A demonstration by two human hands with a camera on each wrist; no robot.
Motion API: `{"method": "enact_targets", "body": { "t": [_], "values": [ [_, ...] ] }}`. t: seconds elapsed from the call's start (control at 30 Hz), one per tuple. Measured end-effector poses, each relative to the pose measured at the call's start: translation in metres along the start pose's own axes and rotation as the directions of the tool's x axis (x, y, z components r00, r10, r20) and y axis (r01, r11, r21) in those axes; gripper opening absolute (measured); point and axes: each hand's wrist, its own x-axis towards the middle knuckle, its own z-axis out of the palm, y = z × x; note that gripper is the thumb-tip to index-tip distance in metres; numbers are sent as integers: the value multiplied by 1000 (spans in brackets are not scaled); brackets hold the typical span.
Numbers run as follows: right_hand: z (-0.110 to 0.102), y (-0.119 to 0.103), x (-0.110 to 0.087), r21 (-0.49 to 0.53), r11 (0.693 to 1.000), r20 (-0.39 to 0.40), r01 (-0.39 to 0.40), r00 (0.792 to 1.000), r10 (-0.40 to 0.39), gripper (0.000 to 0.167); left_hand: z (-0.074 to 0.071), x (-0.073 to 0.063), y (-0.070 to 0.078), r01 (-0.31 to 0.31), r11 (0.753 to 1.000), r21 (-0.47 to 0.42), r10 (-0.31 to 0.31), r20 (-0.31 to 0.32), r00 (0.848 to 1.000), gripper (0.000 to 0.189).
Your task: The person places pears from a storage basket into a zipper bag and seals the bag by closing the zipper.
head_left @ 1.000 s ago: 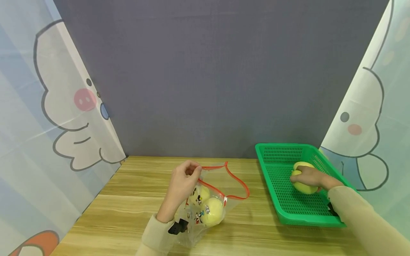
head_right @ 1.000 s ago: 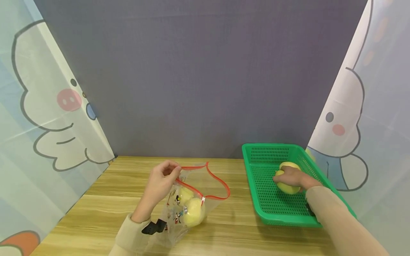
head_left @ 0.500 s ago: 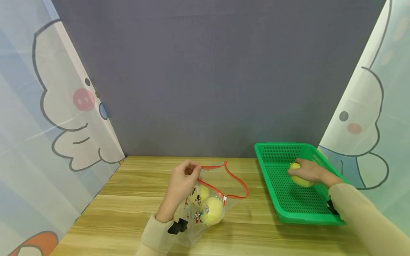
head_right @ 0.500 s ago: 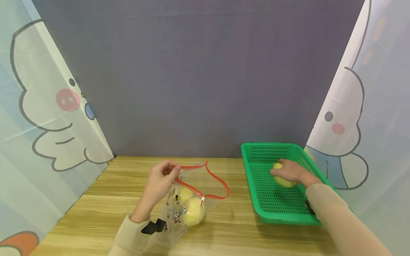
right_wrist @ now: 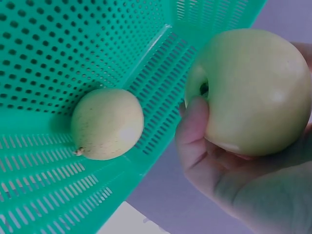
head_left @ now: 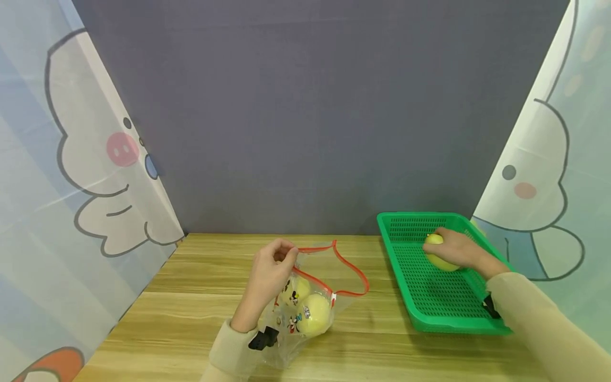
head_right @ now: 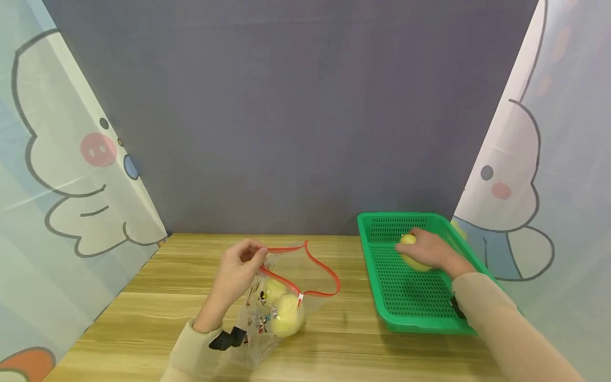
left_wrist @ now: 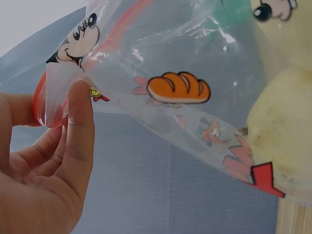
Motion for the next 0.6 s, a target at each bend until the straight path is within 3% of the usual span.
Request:
{"method": "enact_targets", "body": {
  "t": [0.27,0.6],
  "values": [
    [0,-15,1,-11,1000,-25,13,1000,-13,49,0,-1,-2,6,1000,1,-6,-7,1000,7],
    [-9,-34,-4,-35,999,-77,36,996,-39,55,1,0,-4,-12,1000,-1,12,-6,1000,6]
  ]
}}
